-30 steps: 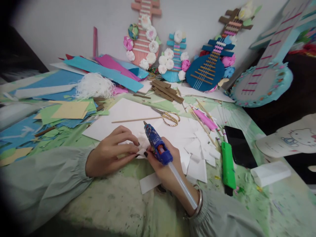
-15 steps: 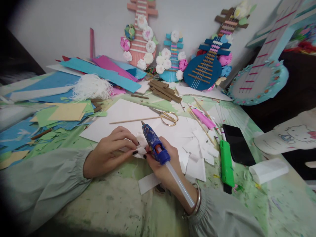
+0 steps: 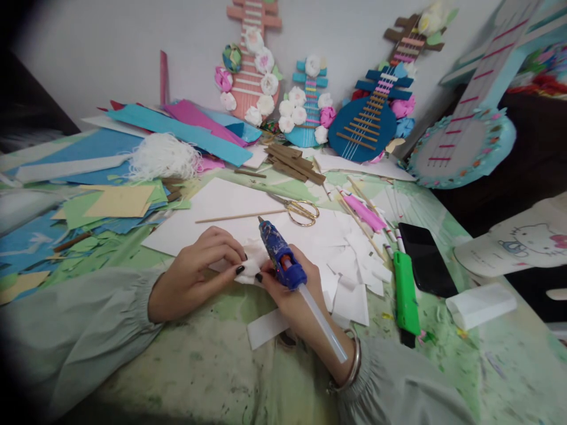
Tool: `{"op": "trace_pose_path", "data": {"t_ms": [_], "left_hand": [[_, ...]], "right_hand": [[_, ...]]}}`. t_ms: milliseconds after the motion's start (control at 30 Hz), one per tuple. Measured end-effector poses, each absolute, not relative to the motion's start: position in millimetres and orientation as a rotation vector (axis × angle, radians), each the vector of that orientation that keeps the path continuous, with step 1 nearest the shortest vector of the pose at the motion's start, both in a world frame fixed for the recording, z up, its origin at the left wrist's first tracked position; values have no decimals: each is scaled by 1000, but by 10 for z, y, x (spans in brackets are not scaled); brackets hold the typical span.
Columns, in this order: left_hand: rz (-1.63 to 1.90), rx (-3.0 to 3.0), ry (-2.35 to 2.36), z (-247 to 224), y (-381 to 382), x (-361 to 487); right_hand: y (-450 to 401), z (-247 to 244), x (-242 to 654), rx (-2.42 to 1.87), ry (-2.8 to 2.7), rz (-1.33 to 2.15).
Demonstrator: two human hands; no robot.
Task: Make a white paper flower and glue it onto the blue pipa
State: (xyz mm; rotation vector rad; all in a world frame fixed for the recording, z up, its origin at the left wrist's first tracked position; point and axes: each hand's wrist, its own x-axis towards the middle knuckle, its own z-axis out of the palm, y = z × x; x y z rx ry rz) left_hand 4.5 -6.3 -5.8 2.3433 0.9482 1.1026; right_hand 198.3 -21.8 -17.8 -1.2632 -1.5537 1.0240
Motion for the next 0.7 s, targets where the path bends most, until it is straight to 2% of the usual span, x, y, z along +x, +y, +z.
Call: {"op": "trace_pose_path", "data": {"t_ms": [267, 467, 700], "left_hand": [[1058, 2337, 1142, -82, -70, -1], [996, 2177, 1116, -95, 51, -134], [858, 2028, 1118, -51, 193, -233]], "right_hand": [[-242, -139, 2003, -1328, -1544, 1029], [-266, -23, 2206, -1397, -1421, 1043], [-245, -27, 2363, -1409, -1553, 1085]]}}
